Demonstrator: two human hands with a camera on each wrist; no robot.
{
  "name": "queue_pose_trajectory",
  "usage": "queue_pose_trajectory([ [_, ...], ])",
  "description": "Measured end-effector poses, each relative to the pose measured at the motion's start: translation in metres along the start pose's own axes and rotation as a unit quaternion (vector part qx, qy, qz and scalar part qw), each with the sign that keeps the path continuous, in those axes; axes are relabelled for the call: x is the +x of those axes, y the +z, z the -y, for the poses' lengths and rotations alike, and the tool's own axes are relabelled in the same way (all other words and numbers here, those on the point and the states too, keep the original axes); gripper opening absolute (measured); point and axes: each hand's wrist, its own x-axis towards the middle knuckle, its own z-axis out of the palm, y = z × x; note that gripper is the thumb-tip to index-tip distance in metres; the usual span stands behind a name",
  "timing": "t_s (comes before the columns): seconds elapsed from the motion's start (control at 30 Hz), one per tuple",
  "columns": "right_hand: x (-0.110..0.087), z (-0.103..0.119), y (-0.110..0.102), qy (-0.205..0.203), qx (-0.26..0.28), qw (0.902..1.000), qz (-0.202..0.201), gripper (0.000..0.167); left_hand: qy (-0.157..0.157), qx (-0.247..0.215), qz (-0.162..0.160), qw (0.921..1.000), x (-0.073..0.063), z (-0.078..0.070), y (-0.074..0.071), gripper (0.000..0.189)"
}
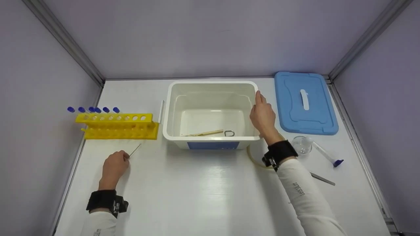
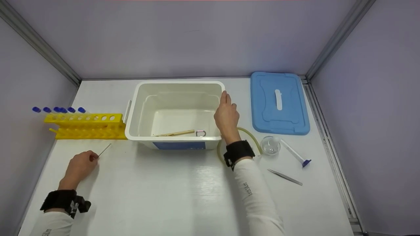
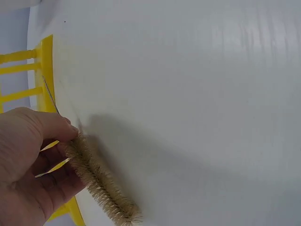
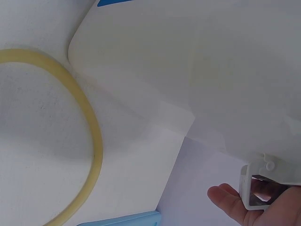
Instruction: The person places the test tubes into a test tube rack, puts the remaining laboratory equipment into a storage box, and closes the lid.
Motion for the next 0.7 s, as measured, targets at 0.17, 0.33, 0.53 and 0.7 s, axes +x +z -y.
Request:
queue_pose_trajectory([
  [0.17, 0.0, -0.001, 0.001, 0.001, 0.002, 1.0, -0.003, 0.056, 0.009, -0.013, -0.008, 0.9998, 0.0, -0.011, -0.007, 0.026],
  [0.33, 0.0, -0.001, 0.001, 0.002, 0.004, 1.0, -0.001, 0.056, 0.017, -0.029, -0.019, 0.9992, 0.0, -0.022, -0.014, 0.027],
  [0.53, 0.0, -0.001, 0.001, 0.001, 0.009, 1.0, -0.003, 0.056, 0.026, -0.041, -0.034, 0.9983, 0.0, -0.033, -0.018, 0.027],
  [0.7, 0.0, -0.001, 0.002, -0.007, 0.01, 0.9999, -0.008, 0.055, 0.018, -0.051, -0.04, 0.9977, 0.0, -0.041, -0.02, 0.028],
])
